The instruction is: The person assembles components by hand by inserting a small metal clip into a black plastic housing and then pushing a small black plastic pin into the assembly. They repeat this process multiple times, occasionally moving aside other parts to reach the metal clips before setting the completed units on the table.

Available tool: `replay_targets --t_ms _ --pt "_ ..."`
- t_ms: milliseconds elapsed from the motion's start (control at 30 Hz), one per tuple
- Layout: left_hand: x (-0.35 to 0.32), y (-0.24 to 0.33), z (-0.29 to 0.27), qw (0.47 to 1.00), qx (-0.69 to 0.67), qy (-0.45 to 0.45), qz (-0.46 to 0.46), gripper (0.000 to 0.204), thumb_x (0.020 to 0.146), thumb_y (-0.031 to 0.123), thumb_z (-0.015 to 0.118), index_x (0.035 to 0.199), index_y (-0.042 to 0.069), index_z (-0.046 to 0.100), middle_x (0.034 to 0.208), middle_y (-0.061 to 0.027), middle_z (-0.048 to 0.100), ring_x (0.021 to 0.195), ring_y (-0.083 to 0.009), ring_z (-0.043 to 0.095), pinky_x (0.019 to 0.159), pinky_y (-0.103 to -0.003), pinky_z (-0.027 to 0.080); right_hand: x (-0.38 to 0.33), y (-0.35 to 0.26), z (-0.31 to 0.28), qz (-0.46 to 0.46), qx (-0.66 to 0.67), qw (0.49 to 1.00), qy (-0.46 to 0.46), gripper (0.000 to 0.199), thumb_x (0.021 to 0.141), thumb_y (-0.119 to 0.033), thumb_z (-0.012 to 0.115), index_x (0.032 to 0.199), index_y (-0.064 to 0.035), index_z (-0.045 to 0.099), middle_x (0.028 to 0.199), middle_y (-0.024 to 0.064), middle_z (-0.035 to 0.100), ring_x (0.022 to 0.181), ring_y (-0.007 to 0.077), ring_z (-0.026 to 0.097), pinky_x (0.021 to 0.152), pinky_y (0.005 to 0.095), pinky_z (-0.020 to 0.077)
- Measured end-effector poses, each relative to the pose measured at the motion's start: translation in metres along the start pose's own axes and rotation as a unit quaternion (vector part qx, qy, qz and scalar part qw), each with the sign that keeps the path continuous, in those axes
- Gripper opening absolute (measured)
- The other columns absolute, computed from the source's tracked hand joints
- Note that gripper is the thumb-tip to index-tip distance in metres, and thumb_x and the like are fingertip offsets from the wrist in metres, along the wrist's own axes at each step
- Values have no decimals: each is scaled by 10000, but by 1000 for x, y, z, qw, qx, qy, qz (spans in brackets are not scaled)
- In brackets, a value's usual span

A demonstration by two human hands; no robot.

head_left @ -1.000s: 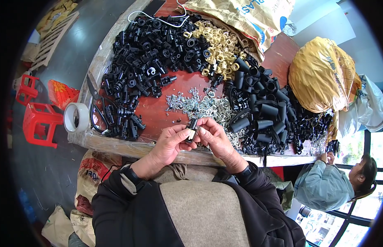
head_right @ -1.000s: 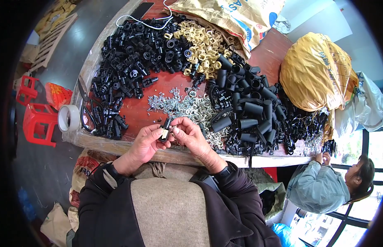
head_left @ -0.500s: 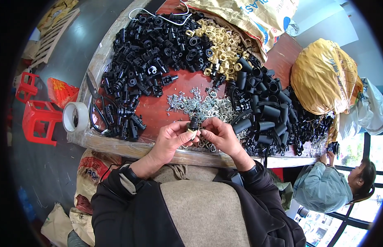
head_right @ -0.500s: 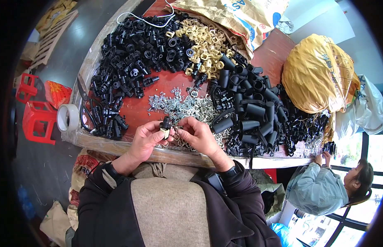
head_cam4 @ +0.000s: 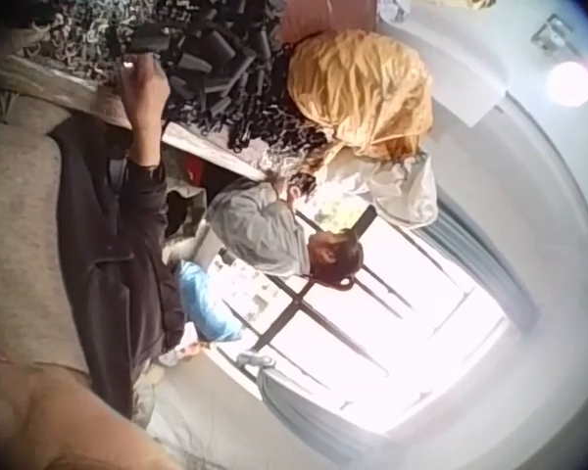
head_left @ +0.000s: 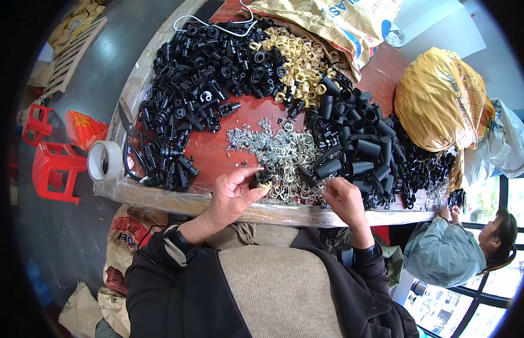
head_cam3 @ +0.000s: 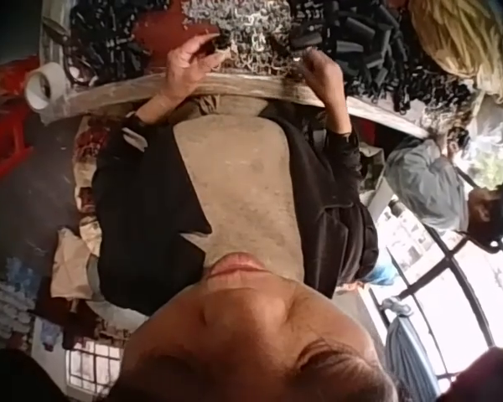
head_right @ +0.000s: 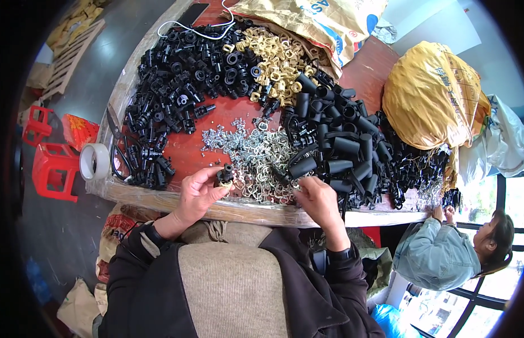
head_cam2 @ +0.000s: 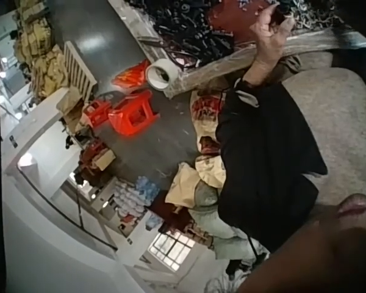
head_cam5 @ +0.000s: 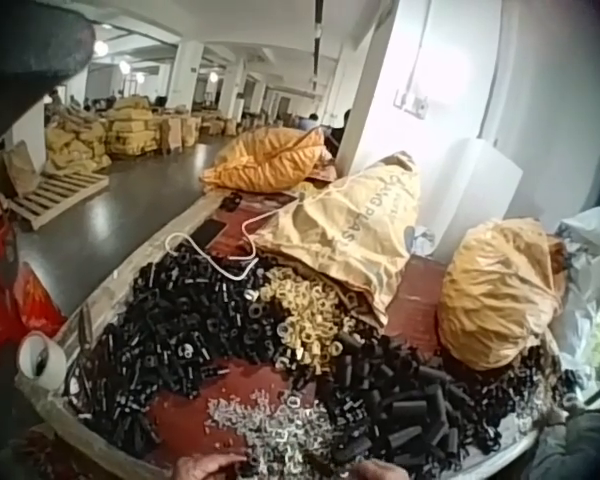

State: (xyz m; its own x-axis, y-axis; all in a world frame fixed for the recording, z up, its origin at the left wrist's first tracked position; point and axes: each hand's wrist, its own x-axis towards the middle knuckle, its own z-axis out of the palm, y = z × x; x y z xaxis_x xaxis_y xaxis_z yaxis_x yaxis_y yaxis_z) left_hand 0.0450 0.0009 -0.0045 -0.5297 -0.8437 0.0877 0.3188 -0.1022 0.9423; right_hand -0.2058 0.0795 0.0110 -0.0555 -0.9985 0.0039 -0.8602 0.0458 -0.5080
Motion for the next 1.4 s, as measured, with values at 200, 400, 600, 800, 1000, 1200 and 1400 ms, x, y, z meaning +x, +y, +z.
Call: replay_targets --t_ms 200,400,600,800,1000,1200,1400 --pt "4 -3 -4 976 -157 -4 -152 254 798 134 535 1003 -14 507 878 -88 583 735 -120 568 644 -215 463 -13 24 8 -5 -212 976 44 153 665 -158 611 733 -57 517 658 77 507 622 255 516 542 333 416" --pt "4 -11 -11 950 -241 0 -199 231 814 204 515 938 11 535 838 -84 593 700 -120 577 603 -205 472 -10 29 13 -1 -212 976 57 153 651 -162 605 738 -69 519 685 74 484 669 255 498 582 345 402" --pt "3 -17 -15 934 -280 26 -219 219 810 202 520 922 14 530 830 -94 591 677 -117 570 572 -190 471 -10 19 13 -43 -214 973 74 152 649 -160 604 728 -68 512 711 68 475 677 246 473 598 344 378" --pt "4 -15 -11 933 -280 22 -224 215 811 197 516 925 14 522 828 -101 589 656 -115 562 565 -189 473 -10 15 26 -79 -233 969 39 121 658 -140 586 735 -76 518 695 60 470 659 240 452 605 343 355" --pt "0 -11 -8 935 -271 39 -226 198 817 189 505 909 13 517 819 -97 586 647 -112 554 559 -189 467 -11 19 22 -64 -165 979 96 103 676 -112 583 749 -69 525 668 53 481 659 229 467 594 339 350" --pt "1 -12 -8 934 -265 54 -234 192 822 194 496 884 14 522 814 -93 583 635 -105 543 549 -187 456 -26 32 1 -5 -58 978 199 131 681 -106 607 769 -50 526 651 70 497 628 246 499 546 335 383" --pt "4 -17 -6 933 -257 64 -242 201 827 203 488 872 12 526 813 -92 583 623 -99 532 545 -181 447 -64 49 -9 91 -123 979 133 147 687 -118 603 785 -45 521 661 93 506 619 263 513 538 331 409"
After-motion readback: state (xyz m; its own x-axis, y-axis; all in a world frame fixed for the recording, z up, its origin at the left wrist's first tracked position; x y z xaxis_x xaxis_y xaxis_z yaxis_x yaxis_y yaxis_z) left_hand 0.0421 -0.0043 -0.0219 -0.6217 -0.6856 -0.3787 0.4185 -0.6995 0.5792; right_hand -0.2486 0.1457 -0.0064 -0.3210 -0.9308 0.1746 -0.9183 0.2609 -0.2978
